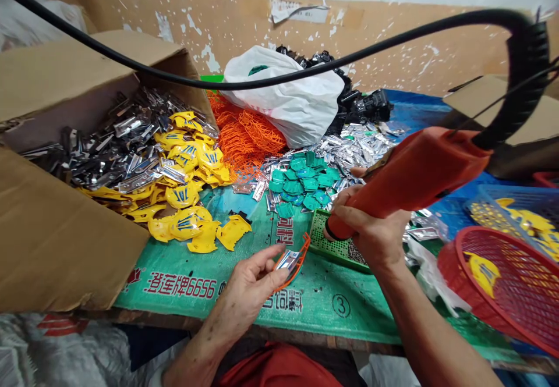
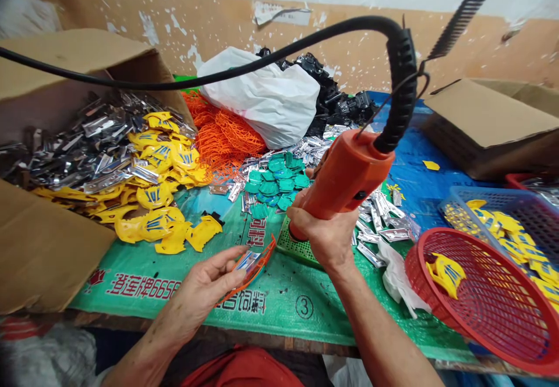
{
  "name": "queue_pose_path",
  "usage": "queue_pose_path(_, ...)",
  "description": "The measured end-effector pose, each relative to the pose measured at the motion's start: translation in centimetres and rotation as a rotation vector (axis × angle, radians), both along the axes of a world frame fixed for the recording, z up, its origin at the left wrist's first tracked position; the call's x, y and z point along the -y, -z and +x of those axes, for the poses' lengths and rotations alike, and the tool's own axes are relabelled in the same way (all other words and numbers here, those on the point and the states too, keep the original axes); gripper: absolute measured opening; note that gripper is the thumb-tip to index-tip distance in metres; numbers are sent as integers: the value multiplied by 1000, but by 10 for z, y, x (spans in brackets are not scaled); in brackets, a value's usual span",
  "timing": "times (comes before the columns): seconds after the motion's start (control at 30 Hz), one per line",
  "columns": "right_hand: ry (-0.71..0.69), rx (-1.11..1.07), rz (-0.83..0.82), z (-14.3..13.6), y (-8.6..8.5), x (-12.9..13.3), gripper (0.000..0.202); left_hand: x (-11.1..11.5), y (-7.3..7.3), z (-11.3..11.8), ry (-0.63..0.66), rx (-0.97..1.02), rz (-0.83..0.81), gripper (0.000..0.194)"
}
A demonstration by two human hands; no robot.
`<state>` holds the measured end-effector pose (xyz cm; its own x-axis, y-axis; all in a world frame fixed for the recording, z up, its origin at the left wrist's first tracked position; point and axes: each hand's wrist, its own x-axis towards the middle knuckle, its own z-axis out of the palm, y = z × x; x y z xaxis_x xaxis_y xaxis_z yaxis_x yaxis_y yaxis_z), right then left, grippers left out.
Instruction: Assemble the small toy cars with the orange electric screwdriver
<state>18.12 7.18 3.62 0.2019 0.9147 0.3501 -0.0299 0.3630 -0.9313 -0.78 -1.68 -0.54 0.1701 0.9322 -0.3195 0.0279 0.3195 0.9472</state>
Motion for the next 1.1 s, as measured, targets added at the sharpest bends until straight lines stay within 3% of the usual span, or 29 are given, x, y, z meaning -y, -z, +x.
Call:
queue_pose_path(0.07, 11, 39, -10, 0, 0, 1, 33, 1, 3, 3, -84, -63, 51, 48)
queue_pose_path(0.17, 11, 55, -25, -1, -1, 3, 34, 4, 2, 7, -155, -152, 165, 39)
queue_pose_path(0.3, 5, 44, -17, 0, 1, 2, 33, 6, -1, 8, -164, -213, 253, 25)
queue_pose_path(0.43, 1, -52, -13, 3, -1, 1, 33, 5, 5, 5, -172, -184, 213, 29)
queue_pose_path(0.63, -26, -168, 42, 11, -32, 9, 44, 2, 8, 1, -40, -309, 373, 28)
queue_pose_path(0.77, -123, -235, 70, 13, -52, 21, 44, 4, 10, 4, -122, -488, 555, 30)
queue_pose_path(0.87, -178, -251, 40, 10, -59, 31, 46, 7, 17, 6, -169, -646, 785, 31)
queue_pose_path(0.97, -236, -259, 16, 3, -62, 39, 48, 9, 21, 7, -91, -707, 970, 30)
queue_pose_path(1.1, -314, -306, 2, -8, -64, 45, 52, 7, 21, 5, 42, -644, 1030, 38)
